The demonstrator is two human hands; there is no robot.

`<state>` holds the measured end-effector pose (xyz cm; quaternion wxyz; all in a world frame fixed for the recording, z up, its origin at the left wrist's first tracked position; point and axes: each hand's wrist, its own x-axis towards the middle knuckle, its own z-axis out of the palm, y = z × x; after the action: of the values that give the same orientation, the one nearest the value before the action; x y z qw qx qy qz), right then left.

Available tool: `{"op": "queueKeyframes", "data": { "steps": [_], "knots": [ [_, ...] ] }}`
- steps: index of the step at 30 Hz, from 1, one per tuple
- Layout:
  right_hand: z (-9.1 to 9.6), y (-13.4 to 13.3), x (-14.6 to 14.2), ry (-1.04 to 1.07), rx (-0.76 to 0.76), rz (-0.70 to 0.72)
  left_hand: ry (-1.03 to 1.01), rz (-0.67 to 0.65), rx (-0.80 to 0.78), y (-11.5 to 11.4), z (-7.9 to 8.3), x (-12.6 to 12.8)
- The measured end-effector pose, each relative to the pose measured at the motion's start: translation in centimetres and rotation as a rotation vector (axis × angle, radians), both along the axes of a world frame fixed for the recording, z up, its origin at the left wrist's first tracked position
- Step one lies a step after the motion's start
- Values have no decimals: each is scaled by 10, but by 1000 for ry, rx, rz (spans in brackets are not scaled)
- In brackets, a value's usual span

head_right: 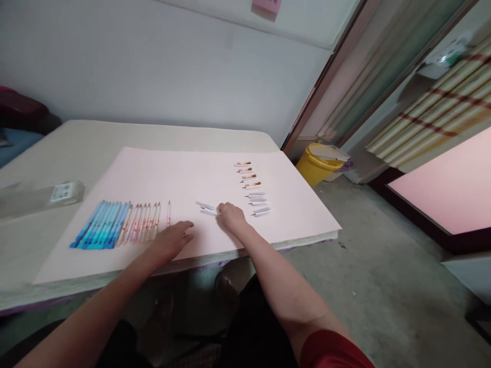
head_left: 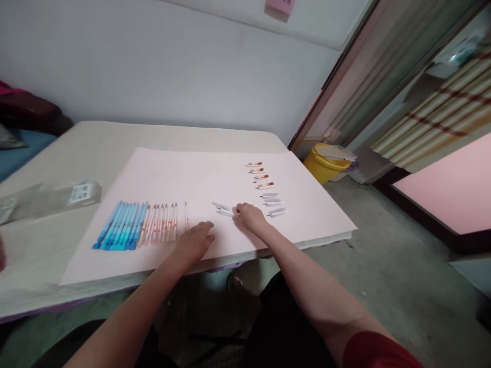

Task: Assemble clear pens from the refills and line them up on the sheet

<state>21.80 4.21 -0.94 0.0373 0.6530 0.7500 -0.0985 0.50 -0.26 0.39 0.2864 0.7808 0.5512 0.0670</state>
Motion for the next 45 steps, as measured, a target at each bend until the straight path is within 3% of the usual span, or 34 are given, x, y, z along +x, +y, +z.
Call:
{"op": "queueKeyframes", "data": {
  "steps": [7, 13, 20, 22, 26, 28, 32, 35, 40, 45],
  "knots": [
    [-1, 3, -23, -43, -1, 118, -968, 646, -537, -2, -8, 12],
    [11, 3, -37, -43, -10, 151, -1216, 911, -677, -3, -15, 15],
    [20, -30, -69, 133, -18, 289, -1517, 960, -644, -6, -17, 23],
    [21, -27, -58, 152, -10, 273, -1524, 1017, -616, -5, -14, 21],
    [18, -5, -16, 8, 6, 54, -1528, 1059, -607, 0, -5, 11],
    [11, 3, -3, -36, -40, 10, -1553, 1079, -582, 3, -2, 5],
    [5, 2, -10, -24, -81, 57, -1592, 1116, -567, 11, 0, -5],
    [17, -11, -28, 46, -51, 132, -1625, 1132, -563, 16, 1, -12],
    [45, -34, -41, 351, 17, 272, -1664, 1189, -505, 23, 2, -21],
    [47, -38, -42, 351, 10, 283, -1659, 1188, -475, 24, 2, -21]
  ]
}}
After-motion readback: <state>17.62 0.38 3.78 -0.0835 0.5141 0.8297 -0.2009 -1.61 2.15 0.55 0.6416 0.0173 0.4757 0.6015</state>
